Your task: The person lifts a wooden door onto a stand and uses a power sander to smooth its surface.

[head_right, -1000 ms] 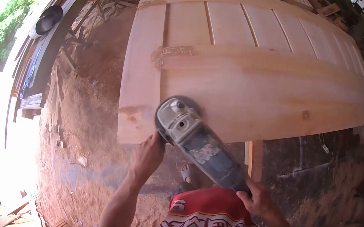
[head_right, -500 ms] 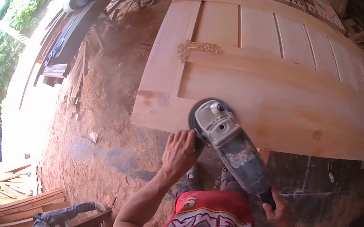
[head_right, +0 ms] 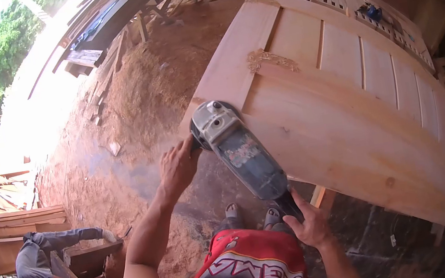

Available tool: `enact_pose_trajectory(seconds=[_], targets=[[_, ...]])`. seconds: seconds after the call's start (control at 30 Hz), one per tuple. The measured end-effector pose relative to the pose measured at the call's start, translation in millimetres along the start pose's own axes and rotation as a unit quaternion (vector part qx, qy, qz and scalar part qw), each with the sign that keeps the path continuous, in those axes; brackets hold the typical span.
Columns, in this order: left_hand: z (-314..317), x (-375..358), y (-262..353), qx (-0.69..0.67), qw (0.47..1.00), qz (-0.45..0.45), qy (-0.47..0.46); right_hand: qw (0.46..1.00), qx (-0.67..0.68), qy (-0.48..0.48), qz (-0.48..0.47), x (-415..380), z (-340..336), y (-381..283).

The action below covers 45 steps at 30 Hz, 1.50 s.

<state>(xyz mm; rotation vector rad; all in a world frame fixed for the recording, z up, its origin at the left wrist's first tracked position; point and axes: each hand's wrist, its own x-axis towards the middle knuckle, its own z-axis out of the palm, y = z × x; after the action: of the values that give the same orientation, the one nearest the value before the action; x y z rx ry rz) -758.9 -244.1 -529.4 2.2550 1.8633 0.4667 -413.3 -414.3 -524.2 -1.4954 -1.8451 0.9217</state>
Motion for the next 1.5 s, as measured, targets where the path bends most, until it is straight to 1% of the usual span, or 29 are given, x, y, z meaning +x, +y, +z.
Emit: enact_pose_trajectory(seconds=[0.03,0.1,0.13,0.2,0.27,0.3,0.37,0.43,0.47,0.57,0.6,0.7,0.73,0.83,0.93,1.0,1.07,1.1,1.17,1.2,1.27,1.3,1.4,1.47,1.5], targets=[[-3,10,-18,-0.008,1.0,-0.012,0.007,1.0,0.008,-0.014,-0.007,16,4,1],[-7,23,-36,0.009,0.999,-0.035,0.02,0.999,0.026,-0.038,-0.019,38,12,1],[-7,30,-40,0.012,0.999,-0.04,0.027,0.998,0.014,-0.035,-0.05,45,15,0],[-9,35,-39,0.03,0.999,-0.036,0.025,0.997,-0.031,0.002,-0.075,48,19,0],[-1,32,-29,0.019,0.998,0.009,0.057,0.992,-0.066,0.041,-0.102,39,20,10],[5,29,-23,0.012,0.997,0.033,0.073,0.997,-0.052,0.025,-0.05,28,14,13],[5,19,-1,0.003,0.999,0.04,0.022,0.998,-0.027,-0.005,0.054,3,-4,15],[12,8,9,-0.009,0.998,0.058,0.006,0.996,-0.022,0.0,0.084,-22,-11,23],[17,3,11,-0.005,0.997,0.072,0.025,0.995,-0.018,0.002,0.101,-29,-11,26],[10,3,3,-0.01,0.998,0.064,0.012,0.991,-0.031,-0.012,0.13,-35,-1,27],[4,4,-4,-0.02,0.998,0.053,0.013,0.996,-0.053,0.008,0.072,-24,6,20],[-10,15,-33,-0.023,0.999,0.019,0.015,0.999,-0.043,-0.002,0.033,14,24,7],[-14,21,-43,-0.021,1.0,0.014,0.013,0.997,0.011,-0.024,0.074,29,26,-7],[-15,55,-59,-0.015,1.0,0.008,0.003,0.999,-0.025,0.015,-0.03,68,34,-6],[-7,103,-57,-0.021,1.0,0.014,-0.013,0.983,-0.138,0.068,-0.104,106,19,1],[5,140,-50,-0.029,0.999,0.039,-0.011,0.991,-0.108,0.066,-0.04,117,10,32],[17,171,-40,-0.035,0.998,0.059,-0.011,0.995,-0.047,0.055,0.075,128,2,28],[23,185,-36,-0.036,0.997,0.067,-0.011,0.987,0.0,0.046,0.156,136,-7,7],[27,195,-30,-0.036,0.996,0.074,-0.018,0.968,0.049,0.036,0.244,138,-12,-9],[26,195,-29,-0.035,0.996,0.073,-0.025,0.965,0.051,0.036,0.253,137,-11,-11],[24,194,-27,-0.033,0.996,0.072,-0.031,0.975,0.038,0.047,0.215,134,-9,-1],[21,183,-30,-0.034,0.996,0.075,-0.029,0.984,0.024,0.059,0.169,122,1,14],[6,148,-37,-0.025,0.997,0.063,-0.044,0.995,-0.013,0.064,0.078,94,16,18],[-2,125,-37,-0.016,0.997,0.058,-0.054,0.99,-0.106,0.078,-0.04,86,18,3],[-5,113,-36,-0.014,0.997,0.057,-0.055,0.994,-0.081,0.073,-0.016,79,19,-1]])
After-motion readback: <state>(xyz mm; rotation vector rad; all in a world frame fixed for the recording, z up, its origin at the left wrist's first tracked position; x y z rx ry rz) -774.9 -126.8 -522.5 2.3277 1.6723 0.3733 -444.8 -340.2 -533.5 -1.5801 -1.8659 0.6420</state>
